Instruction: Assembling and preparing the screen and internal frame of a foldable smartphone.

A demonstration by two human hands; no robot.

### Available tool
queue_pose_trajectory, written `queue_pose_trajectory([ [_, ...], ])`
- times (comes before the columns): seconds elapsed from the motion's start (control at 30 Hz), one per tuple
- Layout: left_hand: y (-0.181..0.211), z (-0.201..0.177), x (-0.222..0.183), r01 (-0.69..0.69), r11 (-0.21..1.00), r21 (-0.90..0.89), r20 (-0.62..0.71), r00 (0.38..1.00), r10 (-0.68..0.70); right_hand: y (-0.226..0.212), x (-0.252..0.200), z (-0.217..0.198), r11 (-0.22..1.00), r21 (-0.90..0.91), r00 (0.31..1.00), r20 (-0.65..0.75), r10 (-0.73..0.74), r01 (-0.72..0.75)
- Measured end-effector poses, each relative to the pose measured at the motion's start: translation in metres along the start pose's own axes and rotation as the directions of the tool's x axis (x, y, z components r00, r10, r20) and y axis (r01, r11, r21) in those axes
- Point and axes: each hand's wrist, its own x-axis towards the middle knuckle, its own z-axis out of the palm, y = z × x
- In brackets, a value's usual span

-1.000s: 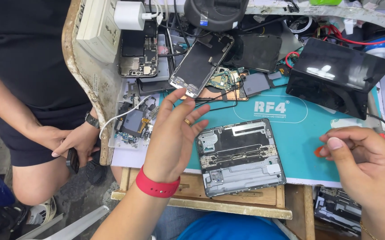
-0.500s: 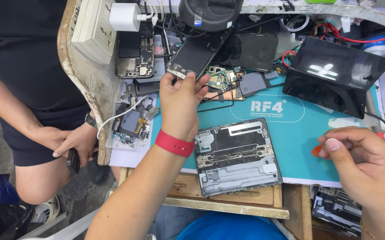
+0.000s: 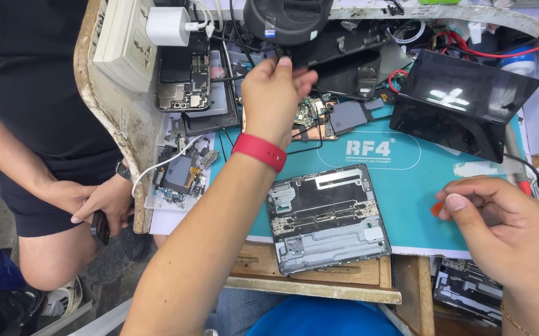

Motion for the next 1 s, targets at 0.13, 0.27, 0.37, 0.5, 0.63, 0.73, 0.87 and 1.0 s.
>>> queue_pose_trajectory([
  [0.13, -0.03, 0.002, 0.035, -0.102, 0.972, -0.212, -0.014, 0.995, 0.101, -0.001, 0.001, 0.0, 1.0, -0.009, 1.0, 0.004, -0.007, 0.007],
  [0.27, -0.03, -0.001, 0.029, -0.14, 0.933, -0.331, 0.059, 0.984, 0.168, -0.001, 0.002, -0.002, 0.999, -0.043, 1.0, 0.012, -0.001, 0.002],
  [0.37, -0.021, -0.007, 0.014, -0.125, 0.923, -0.364, 0.12, 0.976, 0.18, -0.01, 0.005, 0.002, 0.993, 0.053, 0.993, -0.024, 0.112, -0.11],
  [0.5, 0.013, -0.016, -0.043, -0.07, 0.978, -0.199, 0.144, 0.985, 0.1, 0.004, 0.012, -0.009, 0.694, 0.585, 0.901, 0.179, 0.395, -0.42],
  [0.63, 0.02, -0.039, -0.098, -0.228, 0.97, 0.087, 0.231, 0.952, 0.203, -0.024, 0.026, 0.001, 0.54, 0.66, 0.835, 0.268, 0.48, -0.523],
  [0.73, 0.011, -0.056, -0.118, -0.369, 0.909, 0.196, 0.287, 0.908, 0.306, -0.032, 0.039, 0.01, 0.475, 0.717, 0.827, 0.258, 0.5, -0.511],
  [0.87, 0.005, -0.074, -0.127, -0.306, 0.925, 0.224, 0.233, 0.939, 0.254, -0.018, 0.05, 0.016, 0.414, 0.778, 0.843, 0.262, 0.47, -0.472],
  [1.0, 0.007, -0.082, -0.128, -0.278, 0.927, 0.251, 0.206, 0.951, 0.23, -0.02, 0.056, 0.021, 0.442, 0.776, 0.843, 0.205, 0.497, -0.449],
])
